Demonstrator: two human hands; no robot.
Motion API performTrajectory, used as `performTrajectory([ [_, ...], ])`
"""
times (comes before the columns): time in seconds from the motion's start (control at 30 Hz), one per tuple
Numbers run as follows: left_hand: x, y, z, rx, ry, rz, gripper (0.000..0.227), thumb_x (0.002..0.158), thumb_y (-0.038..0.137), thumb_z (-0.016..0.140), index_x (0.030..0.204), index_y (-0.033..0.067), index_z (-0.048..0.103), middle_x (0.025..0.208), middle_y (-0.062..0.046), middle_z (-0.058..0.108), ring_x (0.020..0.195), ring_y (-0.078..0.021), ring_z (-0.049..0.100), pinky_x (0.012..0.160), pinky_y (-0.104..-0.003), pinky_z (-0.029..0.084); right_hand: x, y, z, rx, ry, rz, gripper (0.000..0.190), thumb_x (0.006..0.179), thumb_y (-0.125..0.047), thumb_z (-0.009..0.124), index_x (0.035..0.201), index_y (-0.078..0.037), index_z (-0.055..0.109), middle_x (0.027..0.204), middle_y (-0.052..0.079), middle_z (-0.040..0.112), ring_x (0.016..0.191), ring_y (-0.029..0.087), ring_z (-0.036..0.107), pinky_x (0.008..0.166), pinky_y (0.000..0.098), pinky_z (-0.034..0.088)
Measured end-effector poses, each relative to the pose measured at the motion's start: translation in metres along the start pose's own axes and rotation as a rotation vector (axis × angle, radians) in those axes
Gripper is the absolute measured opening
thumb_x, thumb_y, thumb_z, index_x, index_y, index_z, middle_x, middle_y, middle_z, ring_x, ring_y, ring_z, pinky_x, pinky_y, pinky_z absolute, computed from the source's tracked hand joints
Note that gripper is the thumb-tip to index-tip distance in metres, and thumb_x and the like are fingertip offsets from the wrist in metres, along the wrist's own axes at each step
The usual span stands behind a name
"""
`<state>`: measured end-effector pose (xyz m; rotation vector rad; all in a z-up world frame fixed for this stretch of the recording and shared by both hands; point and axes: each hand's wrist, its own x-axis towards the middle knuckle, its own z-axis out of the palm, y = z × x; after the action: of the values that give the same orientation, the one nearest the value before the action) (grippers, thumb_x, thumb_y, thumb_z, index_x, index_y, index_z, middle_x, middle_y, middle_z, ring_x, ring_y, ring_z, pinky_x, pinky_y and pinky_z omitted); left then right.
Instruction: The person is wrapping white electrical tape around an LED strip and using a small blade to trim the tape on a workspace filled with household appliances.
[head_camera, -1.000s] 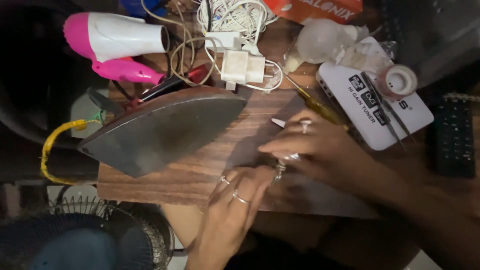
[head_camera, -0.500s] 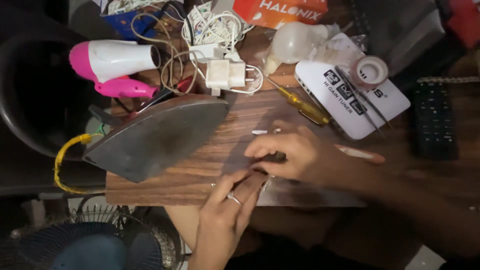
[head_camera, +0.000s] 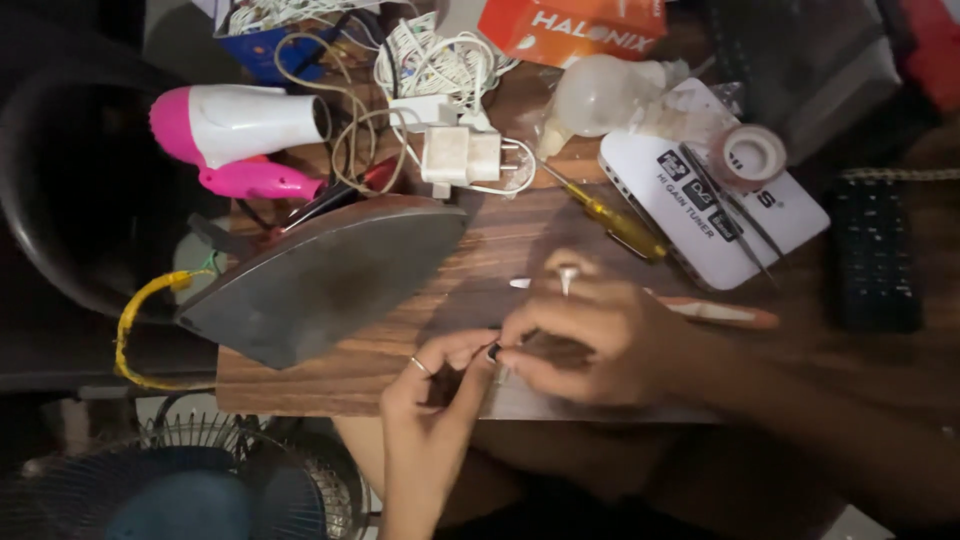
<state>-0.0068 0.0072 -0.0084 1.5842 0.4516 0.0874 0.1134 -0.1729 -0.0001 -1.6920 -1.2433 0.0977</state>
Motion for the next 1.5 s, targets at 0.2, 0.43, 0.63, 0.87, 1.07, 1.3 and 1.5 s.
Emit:
performTrajectory([
  [0.2,0.008,-0.008,-0.011,-0.129,-0.029,-0.105,0.016,0.096,0.001,0.066,0.111,-0.0011,0.071,0.090,-0.002,0.075,0.075,-0.0060,0.060,0.066,-0.020,0.046,0.007,0.004,0.004,-0.358,-0.081,-0.272,0.024,0.088,-0.021,0.079,0.106,-0.007,0.072,0.105,0.007,0.072,0.098,0.025,0.067,0.089,0.0374,0.053],
  [0.43,0.013,-0.003,-0.019,-0.306,-0.125,-0.221,0.022,0.095,0.001,0.063,0.116,-0.0002,0.068,0.098,-0.006,0.074,0.090,-0.0095,0.067,0.081,-0.023,0.051,0.008,0.005,0.012,-0.304,-0.124,-0.215,0.026,0.086,-0.024,0.081,0.107,-0.010,0.073,0.105,0.005,0.070,0.100,0.024,0.065,0.088,0.0380,0.053],
  [0.63,0.016,-0.005,-0.016,-0.382,-0.174,-0.266,0.024,0.094,0.001,0.065,0.118,-0.0008,0.066,0.100,-0.009,0.076,0.090,-0.0107,0.069,0.081,-0.024,0.052,0.008,0.003,0.014,-0.306,-0.108,-0.184,0.033,0.083,-0.033,0.086,0.102,-0.010,0.072,0.102,0.003,0.066,0.099,0.027,0.063,0.087,0.0425,0.053],
  [0.87,0.015,-0.014,-0.014,-0.335,-0.139,-0.220,0.023,0.095,0.004,0.067,0.118,-0.0015,0.069,0.101,-0.007,0.078,0.087,-0.0080,0.067,0.076,-0.022,0.051,0.010,0.000,0.007,-0.407,-0.111,-0.305,0.021,0.081,-0.016,0.081,0.098,-0.010,0.069,0.103,0.008,0.064,0.097,0.030,0.063,0.077,0.0415,0.054],
  [1.07,0.011,-0.010,-0.009,-0.191,-0.106,-0.171,0.019,0.096,0.007,0.068,0.113,0.0006,0.074,0.101,-0.005,0.080,0.086,-0.0060,0.068,0.073,-0.021,0.051,0.006,0.000,0.011,-0.438,-0.079,-0.246,0.017,0.081,-0.006,0.078,0.091,-0.004,0.064,0.100,0.009,0.064,0.088,0.028,0.064,0.069,0.0412,0.054],
  [1.3,0.009,-0.005,-0.008,-0.140,-0.095,-0.109,0.020,0.095,0.007,0.067,0.113,0.0018,0.075,0.101,-0.002,0.080,0.086,-0.0045,0.067,0.073,-0.021,0.052,0.005,-0.003,0.012,-0.185,-0.090,-0.035,0.032,0.081,-0.017,0.081,0.106,-0.004,0.066,0.102,0.009,0.065,0.093,0.028,0.063,0.077,0.0397,0.054],
  [1.5,0.011,-0.005,-0.010,-0.211,-0.074,-0.153,0.020,0.097,0.003,0.064,0.116,0.0008,0.071,0.100,-0.003,0.079,0.084,-0.0052,0.064,0.069,-0.021,0.048,0.007,-0.008,0.010,-0.043,-0.081,0.167,0.040,0.078,-0.017,0.080,0.112,-0.002,0.065,0.107,0.010,0.065,0.098,0.028,0.066,0.083,0.0384,0.055],
])
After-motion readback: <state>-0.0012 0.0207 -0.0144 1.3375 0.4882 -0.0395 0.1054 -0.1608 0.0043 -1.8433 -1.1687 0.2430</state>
